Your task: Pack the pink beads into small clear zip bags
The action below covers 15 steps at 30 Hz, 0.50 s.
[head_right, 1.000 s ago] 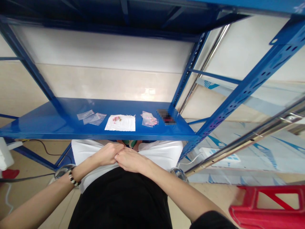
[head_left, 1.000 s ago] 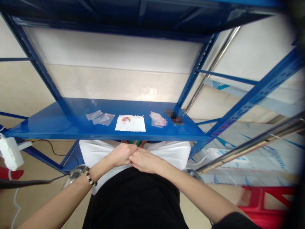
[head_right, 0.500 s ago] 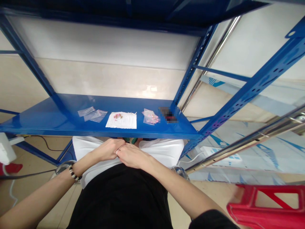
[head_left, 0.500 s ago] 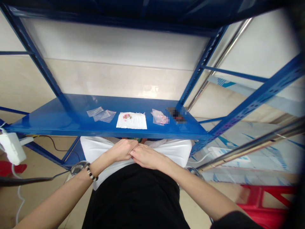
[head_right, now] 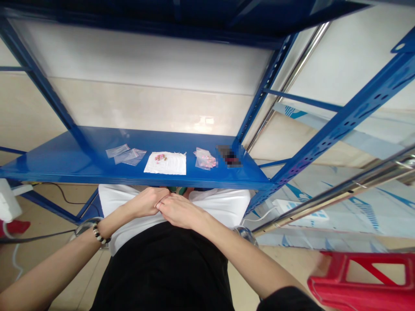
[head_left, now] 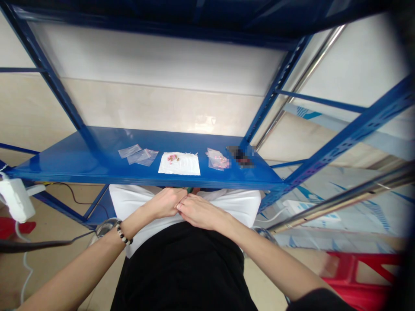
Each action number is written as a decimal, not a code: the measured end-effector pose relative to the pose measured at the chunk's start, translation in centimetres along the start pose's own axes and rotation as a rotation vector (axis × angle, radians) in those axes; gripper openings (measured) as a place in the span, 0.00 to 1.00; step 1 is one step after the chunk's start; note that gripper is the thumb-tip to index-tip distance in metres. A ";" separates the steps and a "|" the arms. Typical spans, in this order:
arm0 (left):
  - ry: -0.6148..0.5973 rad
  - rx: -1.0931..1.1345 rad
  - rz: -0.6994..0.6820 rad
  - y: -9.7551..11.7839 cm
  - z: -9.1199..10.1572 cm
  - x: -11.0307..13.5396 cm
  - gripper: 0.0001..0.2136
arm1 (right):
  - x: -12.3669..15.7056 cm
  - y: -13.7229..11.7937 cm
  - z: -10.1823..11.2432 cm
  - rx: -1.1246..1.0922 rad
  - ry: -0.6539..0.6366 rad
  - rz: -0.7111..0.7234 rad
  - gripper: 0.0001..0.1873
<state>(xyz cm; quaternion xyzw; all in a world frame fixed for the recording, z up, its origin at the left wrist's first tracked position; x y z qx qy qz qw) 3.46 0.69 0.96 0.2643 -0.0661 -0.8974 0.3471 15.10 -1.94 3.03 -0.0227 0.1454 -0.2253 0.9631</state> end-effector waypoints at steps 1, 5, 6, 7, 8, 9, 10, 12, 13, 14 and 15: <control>0.003 0.003 -0.002 0.0 0.0 0.0 0.04 | 0.0 0.0 0.0 -0.003 0.000 -0.002 0.08; 0.009 0.013 -0.003 -0.1 -0.1 0.0 0.04 | 0.0 0.0 0.1 -0.006 -0.003 -0.013 0.08; 0.007 0.017 0.003 -0.2 -0.1 0.0 0.04 | 0.0 -0.1 0.1 -0.009 -0.004 -0.016 0.08; 0.004 0.024 0.011 -0.4 -0.1 0.0 0.04 | 0.0 -0.1 0.3 -0.016 -0.002 -0.019 0.09; 0.002 0.032 0.021 -0.7 -0.1 0.1 0.03 | 0.1 -0.1 0.5 -0.028 0.007 -0.023 0.10; 0.003 0.043 0.034 -1.1 0.0 0.2 0.03 | 0.2 -0.1 0.7 -0.041 0.024 -0.029 0.11; 0.011 0.055 0.051 -1.6 0.2 0.3 0.03 | 0.2 -0.1 1.1 -0.052 0.049 -0.036 0.14; 0.053 0.077 0.094 -2.6 0.8 0.4 0.03 | 0.5 0.2 1.8 -0.065 0.113 -0.044 0.22; 0.087 0.089 0.119 -3.1 1.2 0.4 0.04 | 0.6 0.4 2.1 -0.067 0.148 -0.046 0.25; 0.125 0.103 0.145 -3.5 1.5 0.5 0.05 | 0.7 0.6 2.4 -0.069 0.185 -0.048 0.26; 0.160 0.117 0.168 -3.7 1.8 0.5 0.06 | 0.8 0.9 2.5 -0.075 0.222 -0.049 0.27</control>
Point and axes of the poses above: each hand's wrist, its own x-axis away from the middle knuckle, its own z-axis out of the back of the hand, y = z × x, the point moved 4 cm from there along -x, towards the middle knuckle, and after that the axes turned 12 degrees about y, right-handed, at the moved point
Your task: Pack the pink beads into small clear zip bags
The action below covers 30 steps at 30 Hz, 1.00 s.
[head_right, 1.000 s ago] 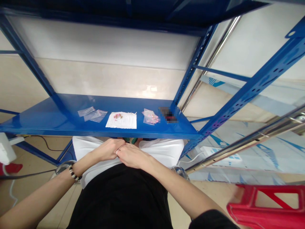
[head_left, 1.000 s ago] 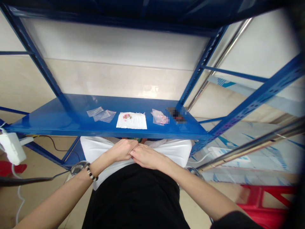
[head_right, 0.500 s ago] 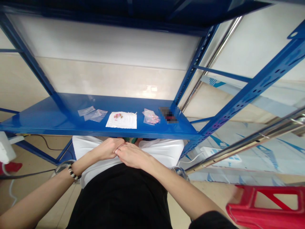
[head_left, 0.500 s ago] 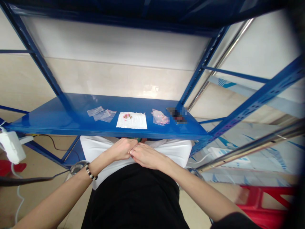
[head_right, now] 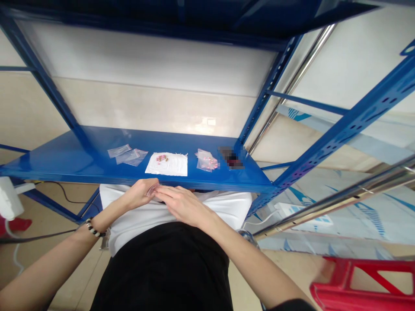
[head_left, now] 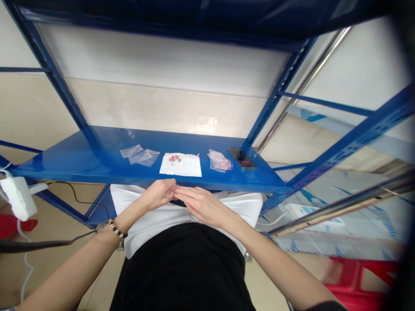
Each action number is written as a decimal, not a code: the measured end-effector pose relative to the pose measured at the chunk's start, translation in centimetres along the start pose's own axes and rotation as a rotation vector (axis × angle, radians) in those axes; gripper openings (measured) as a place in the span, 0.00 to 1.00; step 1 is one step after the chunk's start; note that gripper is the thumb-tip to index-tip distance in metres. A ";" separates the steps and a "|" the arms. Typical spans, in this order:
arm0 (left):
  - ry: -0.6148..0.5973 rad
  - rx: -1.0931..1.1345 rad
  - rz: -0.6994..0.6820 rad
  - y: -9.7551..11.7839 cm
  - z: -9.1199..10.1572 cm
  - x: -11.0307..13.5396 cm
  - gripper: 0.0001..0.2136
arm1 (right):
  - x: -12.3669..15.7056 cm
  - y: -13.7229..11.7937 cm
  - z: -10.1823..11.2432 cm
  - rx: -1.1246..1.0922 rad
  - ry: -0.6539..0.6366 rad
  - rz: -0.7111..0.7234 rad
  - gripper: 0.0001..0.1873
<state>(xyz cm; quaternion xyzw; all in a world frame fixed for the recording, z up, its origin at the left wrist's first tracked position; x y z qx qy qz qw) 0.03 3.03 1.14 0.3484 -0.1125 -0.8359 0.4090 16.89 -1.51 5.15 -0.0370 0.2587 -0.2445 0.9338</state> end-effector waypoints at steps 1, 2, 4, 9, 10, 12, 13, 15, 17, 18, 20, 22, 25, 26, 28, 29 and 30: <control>0.028 0.015 0.018 -0.1 0.2 0.0 0.08 | 0.0 0.3 0.1 -0.009 0.034 -0.003 0.27; 0.046 0.029 0.031 -0.1 0.3 0.0 0.09 | 0.1 0.6 0.1 -0.020 0.064 -0.010 0.27; 0.058 0.046 0.041 0.2 0.1 0.0 0.12 | 0.2 1.1 -0.1 -0.043 0.095 -0.029 0.24; 0.061 0.096 0.069 1.2 -0.4 -0.1 0.12 | 0.3 2.2 -0.7 -0.056 0.106 -0.067 0.17; 0.073 0.139 0.100 1.2 -0.3 -0.2 0.12 | 0.1 2.6 -0.6 -0.056 0.123 -0.085 0.16; 0.112 0.275 0.197 1.0 -0.1 -0.4 0.14 | -0.5 3.8 -0.3 -0.073 0.185 -0.134 0.16; 0.137 0.361 0.253 0.7 0.0 -0.5 0.15 | -1.0 4.5 -0.1 -0.089 0.227 -0.161 0.16; 0.190 0.550 0.360 0.2 0.1 -0.7 0.16 | -2.4 6.5 0.0 -0.123 0.310 -0.223 0.16; 0.245 0.750 0.455 -0.3 0.1 -0.7 0.17 | -4.2 8.7 -0.2 -0.146 0.363 -0.290 0.14; 0.271 0.856 0.501 -0.5 0.1 -0.7 0.17 | -5.2 9.8 -0.5 -0.154 0.375 -0.320 0.13; 0.321 1.070 0.592 -0.8 -0.1 -0.7 0.17 | -7.3 11.6 -1.4 -0.166 0.358 -0.346 0.11; 0.349 1.246 0.658 -0.9 -0.3 -0.6 0.17 | -9.2 12.6 -2.5 -0.162 0.317 -0.325 0.10; 0.333 1.390 0.701 -0.8 -0.4 -0.7 0.17 | -11.2 13.1 -4.0 -0.121 0.249 -0.255 0.07; 0.323 1.413 0.710 -0.7 -0.5 -0.7 0.17 | -11.6 13.1 -4.4 -0.098 0.223 -0.236 0.06; 0.314 1.435 0.726 -0.8 -0.5 -0.7 0.18 | -12.2 13.1 -5.0 -0.053 0.171 -0.216 0.05; 0.313 1.437 0.731 -0.8 -0.5 -0.7 0.18 | -12.3 13.0 -5.2 -0.035 0.151 -0.213 0.04; 0.316 1.434 0.731 -0.9 -0.5 -0.7 0.18 | -12.5 13.0 -5.2 -0.022 0.141 -0.213 0.04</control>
Point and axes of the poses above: each hand's wrist, its own x-axis away from the middle knuckle, its own z-axis out of the back of the hand, y = z × x, the point moved 4 cm from there along -x, towards the middle knuckle, and after that the axes turned 12 degrees about y, right-handed, at the moved point
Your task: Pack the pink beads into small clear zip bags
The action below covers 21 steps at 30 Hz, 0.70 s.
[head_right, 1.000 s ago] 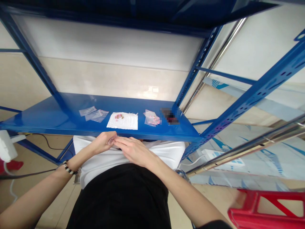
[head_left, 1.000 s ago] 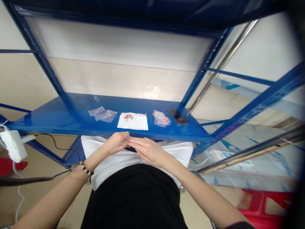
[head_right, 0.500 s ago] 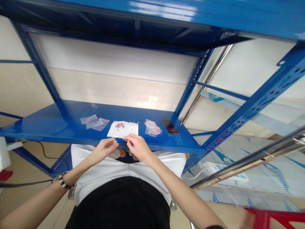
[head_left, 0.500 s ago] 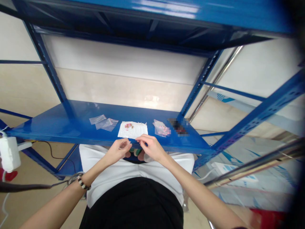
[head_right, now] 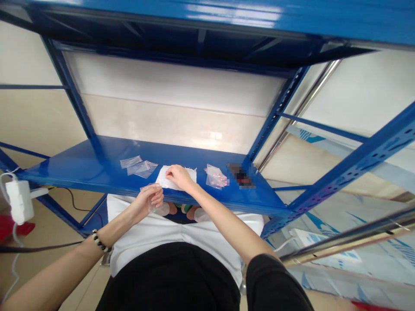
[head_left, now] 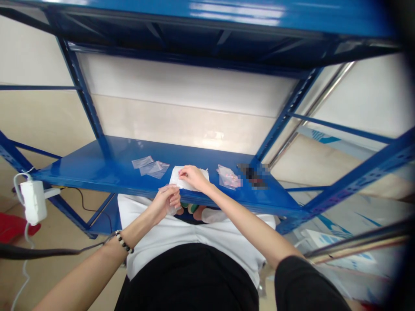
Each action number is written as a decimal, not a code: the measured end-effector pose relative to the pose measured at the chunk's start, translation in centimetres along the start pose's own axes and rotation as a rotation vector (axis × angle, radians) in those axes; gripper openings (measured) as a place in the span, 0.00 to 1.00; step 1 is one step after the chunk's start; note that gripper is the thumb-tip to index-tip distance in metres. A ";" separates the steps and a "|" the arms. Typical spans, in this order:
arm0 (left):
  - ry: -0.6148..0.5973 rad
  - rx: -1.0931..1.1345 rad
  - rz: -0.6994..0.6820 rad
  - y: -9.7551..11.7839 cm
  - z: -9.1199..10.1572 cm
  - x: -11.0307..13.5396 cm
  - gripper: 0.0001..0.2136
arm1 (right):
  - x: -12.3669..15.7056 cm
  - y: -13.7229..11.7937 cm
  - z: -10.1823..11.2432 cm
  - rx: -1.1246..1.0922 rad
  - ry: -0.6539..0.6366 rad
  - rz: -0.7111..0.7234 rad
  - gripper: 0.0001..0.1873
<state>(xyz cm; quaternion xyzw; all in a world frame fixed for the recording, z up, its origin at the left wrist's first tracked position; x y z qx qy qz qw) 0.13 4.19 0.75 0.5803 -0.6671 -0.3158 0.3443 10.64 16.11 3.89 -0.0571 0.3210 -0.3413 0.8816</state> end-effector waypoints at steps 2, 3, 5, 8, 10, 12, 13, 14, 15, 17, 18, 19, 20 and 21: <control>0.000 -0.009 -0.014 0.0 0.0 0.0 0.17 | -0.2 -0.3 0.3 0.002 0.018 -0.007 0.04; 0.000 -0.015 -0.021 -0.1 0.0 0.0 0.17 | -0.3 -0.6 0.6 -0.018 0.043 -0.021 0.04; 0.007 -0.024 -0.031 -0.2 0.0 0.0 0.16 | -0.5 -1.6 1.6 -0.119 0.100 -0.068 0.05; 0.022 -0.028 -0.032 -0.6 0.1 -0.2 0.13 | -0.3 -3.9 3.0 -0.344 0.098 -0.096 0.08; 0.023 -0.034 -0.027 -0.7 0.1 -0.3 0.12 | 0.2 -5.7 3.8 -0.440 0.036 -0.046 0.08; 0.020 -0.043 -0.022 -0.8 0.1 -0.3 0.13 | 0.9 -7.0 4.2 -0.470 -0.014 0.000 0.07; 0.018 -0.047 -0.021 -0.8 0.0 -0.2 0.14 | 1.2 -7.4 4.3 -0.474 -0.029 0.014 0.07; 0.017 -0.050 -0.024 -0.7 0.0 -0.2 0.15 | 1.5 -7.6 4.4 -0.476 -0.037 0.024 0.07; 0.015 -0.052 -0.028 -0.7 0.0 -0.1 0.15 | 1.7 -7.6 4.3 -0.479 -0.042 0.033 0.07; 0.007 -0.054 -0.040 -0.5 -0.1 0.0 0.15 | 1.8 -7.5 4.2 -0.491 -0.042 0.045 0.09; 0.002 -0.053 -0.047 -0.4 -0.1 0.0 0.14 | 1.7 -7.2 4.2 -0.497 -0.036 0.046 0.11; -0.004 -0.051 -0.051 -0.3 -0.1 0.0 0.14 | 1.5 -6.9 4.1 -0.502 -0.026 0.044 0.12; -0.009 -0.045 -0.055 -0.2 -0.1 0.0 0.14 | 1.2 -6.5 4.1 -0.502 -0.012 0.041 0.12; -0.013 -0.039 -0.057 -0.1 -0.1 0.0 0.14 | 0.9 -6.0 4.1 -0.497 0.006 0.036 0.12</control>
Point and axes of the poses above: each hand's wrist, its own x-axis away from the middle knuckle, its own z-axis out of the back of the hand, y = z × x, the point moved 4 cm from there along -x, towards the middle knuckle, and after that the axes turned 12 degrees about y, right-handed, at the moved point
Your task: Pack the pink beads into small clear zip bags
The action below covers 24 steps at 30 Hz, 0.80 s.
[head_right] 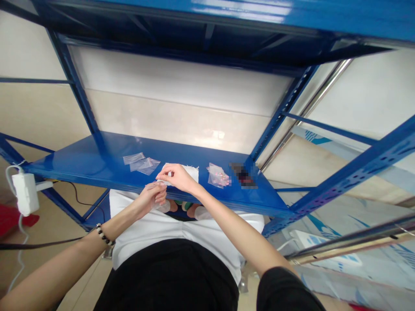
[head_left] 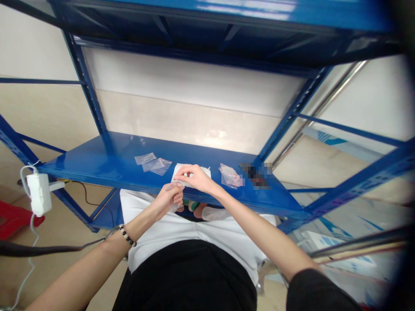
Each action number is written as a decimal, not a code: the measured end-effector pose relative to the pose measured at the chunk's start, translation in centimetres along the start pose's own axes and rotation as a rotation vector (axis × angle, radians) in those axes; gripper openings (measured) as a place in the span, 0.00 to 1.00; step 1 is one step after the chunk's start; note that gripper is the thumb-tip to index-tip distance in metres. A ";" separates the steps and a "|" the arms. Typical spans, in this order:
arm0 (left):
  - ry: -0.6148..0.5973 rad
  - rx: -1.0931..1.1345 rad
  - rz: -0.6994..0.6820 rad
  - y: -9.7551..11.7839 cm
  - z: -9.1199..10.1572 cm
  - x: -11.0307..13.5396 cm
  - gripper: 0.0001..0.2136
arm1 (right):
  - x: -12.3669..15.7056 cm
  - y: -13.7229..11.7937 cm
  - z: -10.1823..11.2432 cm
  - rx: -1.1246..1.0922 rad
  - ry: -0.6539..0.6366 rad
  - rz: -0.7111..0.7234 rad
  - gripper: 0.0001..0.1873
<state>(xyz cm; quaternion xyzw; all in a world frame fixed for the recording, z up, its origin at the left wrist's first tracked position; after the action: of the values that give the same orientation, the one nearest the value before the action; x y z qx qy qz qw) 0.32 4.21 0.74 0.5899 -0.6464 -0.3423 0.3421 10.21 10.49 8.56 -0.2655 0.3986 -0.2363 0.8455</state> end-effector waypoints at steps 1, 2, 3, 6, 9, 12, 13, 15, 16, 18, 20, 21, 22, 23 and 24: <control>-0.002 0.006 0.001 0.0 0.0 0.0 0.13 | -0.4 0.6 0.3 0.013 0.021 -0.001 0.12; -0.003 0.010 0.006 0.0 0.0 0.0 0.13 | -0.8 1.3 0.6 0.029 0.041 -0.006 0.11; -0.003 0.011 0.013 0.0 0.0 0.0 0.13 | -1.2 2.1 1.0 0.049 0.059 -0.017 0.11; -0.008 0.007 0.026 -0.1 0.0 0.1 0.14 | -2.4 5.2 2.2 0.143 0.089 -0.074 0.09; -0.020 0.005 0.025 0.0 -0.1 0.4 0.14 | -3.1 8.0 2.9 0.289 0.077 -0.123 0.05; -0.017 0.001 0.028 0.0 0.0 0.3 0.14 | -3.3 9.4 2.8 0.392 0.009 -0.108 0.04; -0.011 0.002 0.028 0.0 0.1 0.2 0.14 | -3.3 9.5 2.7 0.414 -0.014 -0.091 0.04; 0.001 0.005 0.029 0.0 0.2 0.0 0.14 | -3.2 9.6 2.4 0.451 -0.044 -0.055 0.04; 0.006 0.007 0.030 0.0 0.2 -0.1 0.14 | -3.2 9.6 2.2 0.470 -0.051 -0.041 0.03; 0.007 0.007 0.033 -0.1 0.2 -0.1 0.13 | -3.1 9.7 2.0 0.515 -0.053 -0.029 0.03; -0.003 0.004 0.037 -0.1 0.1 0.0 0.13 | -3.0 9.7 1.8 0.554 -0.043 -0.036 0.03; -0.009 0.003 0.036 0.0 0.1 0.1 0.13 | -3.0 9.6 1.8 0.565 -0.040 -0.042 0.03; -0.013 0.001 0.034 0.0 0.0 0.2 0.14 | -3.0 9.4 1.9 0.571 -0.034 -0.045 0.03; -0.015 -0.002 0.031 0.1 0.0 0.2 0.14 | -3.1 8.9 2.0 0.566 -0.025 -0.047 0.03; -0.016 -0.005 0.027 0.1 0.0 0.3 0.14 | -3.3 8.3 2.2 0.547 -0.016 -0.047 0.03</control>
<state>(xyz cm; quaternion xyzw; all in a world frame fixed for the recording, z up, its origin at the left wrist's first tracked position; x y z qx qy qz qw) 0.29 3.94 0.86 0.5777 -0.6562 -0.3436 0.3430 11.65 19.28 6.19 -0.0382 0.3071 -0.3527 0.8831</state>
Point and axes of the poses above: each hand's wrist, its own x-axis away from the middle knuckle, its own z-axis out of the back of the hand, y = z × x, the point moved 4 cm from there along -x, towards the middle knuckle, and after that the axes turned 12 degrees about y, right-handed, at the moved point
